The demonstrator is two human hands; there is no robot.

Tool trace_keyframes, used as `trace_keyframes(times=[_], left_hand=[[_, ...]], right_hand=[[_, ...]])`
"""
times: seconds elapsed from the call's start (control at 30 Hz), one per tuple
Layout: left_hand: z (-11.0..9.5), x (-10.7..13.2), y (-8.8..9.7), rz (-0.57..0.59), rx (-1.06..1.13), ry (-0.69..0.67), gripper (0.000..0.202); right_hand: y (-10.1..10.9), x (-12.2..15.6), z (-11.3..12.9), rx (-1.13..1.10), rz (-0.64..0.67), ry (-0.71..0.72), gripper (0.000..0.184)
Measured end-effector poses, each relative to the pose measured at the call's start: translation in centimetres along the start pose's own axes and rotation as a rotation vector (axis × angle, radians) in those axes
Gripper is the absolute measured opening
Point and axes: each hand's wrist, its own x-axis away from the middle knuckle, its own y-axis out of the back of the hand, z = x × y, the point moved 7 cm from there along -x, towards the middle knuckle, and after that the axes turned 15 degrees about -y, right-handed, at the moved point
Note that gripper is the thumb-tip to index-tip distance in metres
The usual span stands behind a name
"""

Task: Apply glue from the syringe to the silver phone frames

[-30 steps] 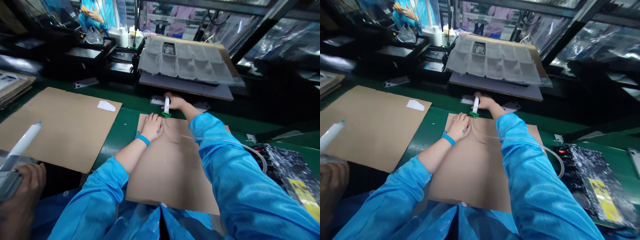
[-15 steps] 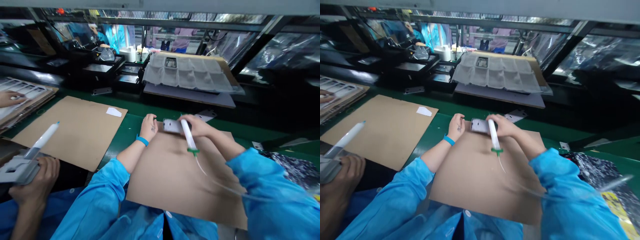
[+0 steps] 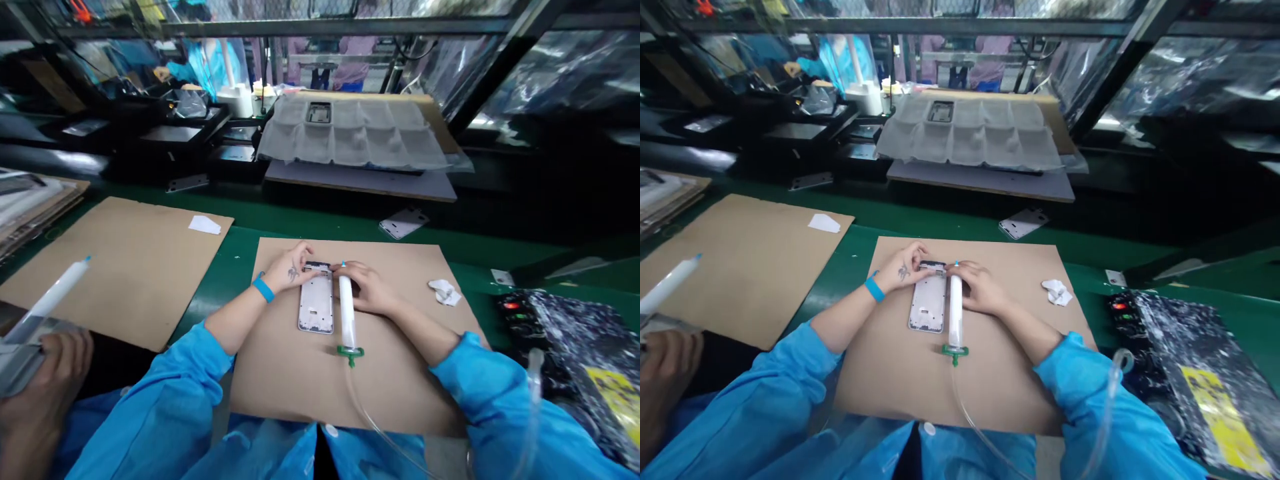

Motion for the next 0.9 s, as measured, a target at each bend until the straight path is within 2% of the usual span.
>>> trace_keyframes(times=[0.1, 0.2, 0.27, 0.33, 0.4, 0.63, 0.8, 0.9], left_hand=[[-0.2, -0.5, 0.8, -0.023, -0.081, -0.047, 0.061], [-1.1, -0.8, -0.2, 0.071, -0.071, -0.143, 0.063], [-1.5, -0.7, -1.0, 0.122, -0.052, -0.189, 0.062], [-1.7, -0.6, -1.5, 0.154, -0.055, -0.223, 0.065], [-1.6, -0.4, -1.7, 0.172, -0.067, -0.238, 0.066], [-1.4, -0.1, -1.4, 0.190, -0.086, -0.273, 0.057], [-1.6, -0.1, -1.5, 0.180, -0.096, -0.302, 0.055], [-1.7, -0.2, -1.5, 0.184, -0.088, -0.305, 0.055]], right_hand=[[0.4, -0.3, -0.6, -0.141, -0.036, -0.056, 0.050], [0.9, -0.3, -1.4, -0.306, -0.104, -0.160, 0.071], [0.8, 0.0, -2.2, -0.442, -0.134, -0.286, 0.079], [0.3, 0.4, -2.6, -0.550, -0.128, -0.407, 0.075], [-0.3, 0.7, -2.4, -0.600, -0.101, -0.465, 0.069], [-0.4, 0.3, -1.7, -0.561, -0.122, -0.411, 0.056], [-0.5, 0.0, -1.2, -0.489, -0.091, -0.341, 0.045], [-0.8, 0.2, -1.6, -0.476, -0.119, -0.348, 0.046]])
